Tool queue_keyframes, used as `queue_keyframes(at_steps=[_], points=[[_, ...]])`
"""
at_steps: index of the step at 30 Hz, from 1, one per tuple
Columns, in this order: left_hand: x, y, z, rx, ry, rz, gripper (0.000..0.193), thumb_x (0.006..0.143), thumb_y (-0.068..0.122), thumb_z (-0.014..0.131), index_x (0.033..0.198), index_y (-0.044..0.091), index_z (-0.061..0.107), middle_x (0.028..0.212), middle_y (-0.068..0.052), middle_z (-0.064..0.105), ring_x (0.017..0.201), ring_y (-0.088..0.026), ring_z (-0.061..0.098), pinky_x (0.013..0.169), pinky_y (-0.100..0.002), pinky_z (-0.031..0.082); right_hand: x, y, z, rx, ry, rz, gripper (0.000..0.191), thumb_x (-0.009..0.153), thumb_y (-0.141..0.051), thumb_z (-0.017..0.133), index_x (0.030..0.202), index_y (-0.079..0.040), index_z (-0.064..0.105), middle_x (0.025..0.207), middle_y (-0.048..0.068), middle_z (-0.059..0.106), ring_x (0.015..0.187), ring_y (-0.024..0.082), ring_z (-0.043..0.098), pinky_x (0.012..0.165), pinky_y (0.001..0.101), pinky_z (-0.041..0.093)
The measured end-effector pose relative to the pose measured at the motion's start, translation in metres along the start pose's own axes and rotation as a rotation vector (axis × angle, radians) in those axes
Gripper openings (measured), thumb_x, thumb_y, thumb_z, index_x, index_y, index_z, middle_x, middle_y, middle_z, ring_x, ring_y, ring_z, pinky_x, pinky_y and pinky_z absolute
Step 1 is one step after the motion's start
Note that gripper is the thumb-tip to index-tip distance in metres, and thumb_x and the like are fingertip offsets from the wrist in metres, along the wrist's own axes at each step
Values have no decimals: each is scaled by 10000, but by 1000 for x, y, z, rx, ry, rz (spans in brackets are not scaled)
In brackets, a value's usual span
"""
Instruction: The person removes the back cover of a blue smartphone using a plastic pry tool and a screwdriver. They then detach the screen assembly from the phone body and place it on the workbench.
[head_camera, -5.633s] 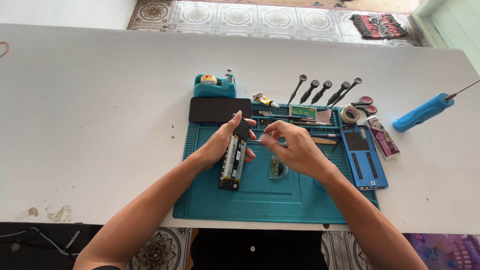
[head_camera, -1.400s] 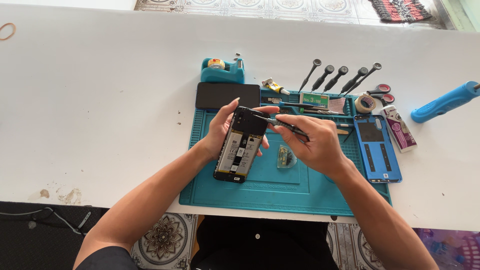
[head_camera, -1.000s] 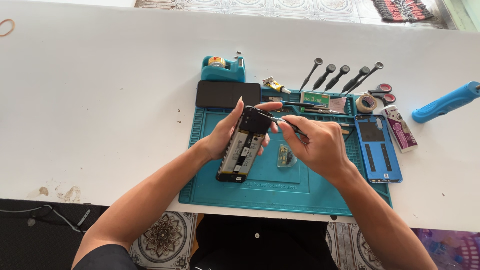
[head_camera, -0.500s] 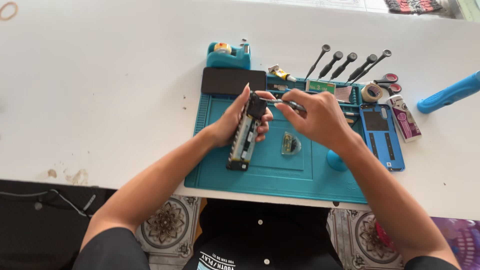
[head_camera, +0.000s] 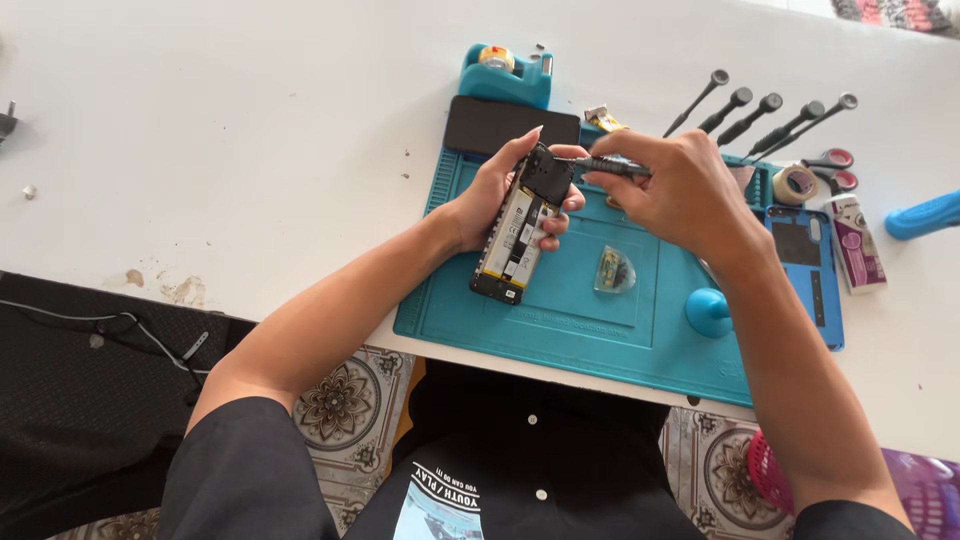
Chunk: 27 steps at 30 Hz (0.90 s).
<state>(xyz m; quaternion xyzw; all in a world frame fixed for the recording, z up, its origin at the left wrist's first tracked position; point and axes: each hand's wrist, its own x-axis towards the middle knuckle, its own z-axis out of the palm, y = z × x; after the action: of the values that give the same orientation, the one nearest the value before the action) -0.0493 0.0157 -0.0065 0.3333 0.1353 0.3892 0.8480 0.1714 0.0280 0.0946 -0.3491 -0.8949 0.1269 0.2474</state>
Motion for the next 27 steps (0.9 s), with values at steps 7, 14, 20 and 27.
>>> queue_keyframes(at_steps=[7,14,20,27], points=[[-3,-3,-2,-44,-41,10,669,1042,639,333,1490,156,448,957,-101,559,735,-159,567,659,-356,534,-4,-5,-3,-49,-45,52,394,883,-246,806,1211,-79,662,460,48,536,369,148,540,411,283,373],[0,-3,1,-18,-10,-39,712,1043,673,299,1491,136,439,938,-102,590,709,-157,566,653,-365,534,-10,-3,-4,7,-86,203,649,767,-385,830,1224,-45,519,500,64,598,373,150,559,359,301,374],[-1,-7,7,81,79,-77,769,1028,695,273,1507,114,428,917,-112,604,679,-155,564,633,-361,535,-15,1,-14,157,-161,301,615,823,-330,753,1291,-56,464,510,98,599,441,204,543,434,336,377],[-3,-6,10,144,167,-80,753,1015,677,259,1481,113,437,932,-134,632,671,-164,579,629,-359,544,-14,1,-11,64,-199,359,602,871,-372,725,1331,-98,449,549,114,624,475,236,568,474,383,391]])
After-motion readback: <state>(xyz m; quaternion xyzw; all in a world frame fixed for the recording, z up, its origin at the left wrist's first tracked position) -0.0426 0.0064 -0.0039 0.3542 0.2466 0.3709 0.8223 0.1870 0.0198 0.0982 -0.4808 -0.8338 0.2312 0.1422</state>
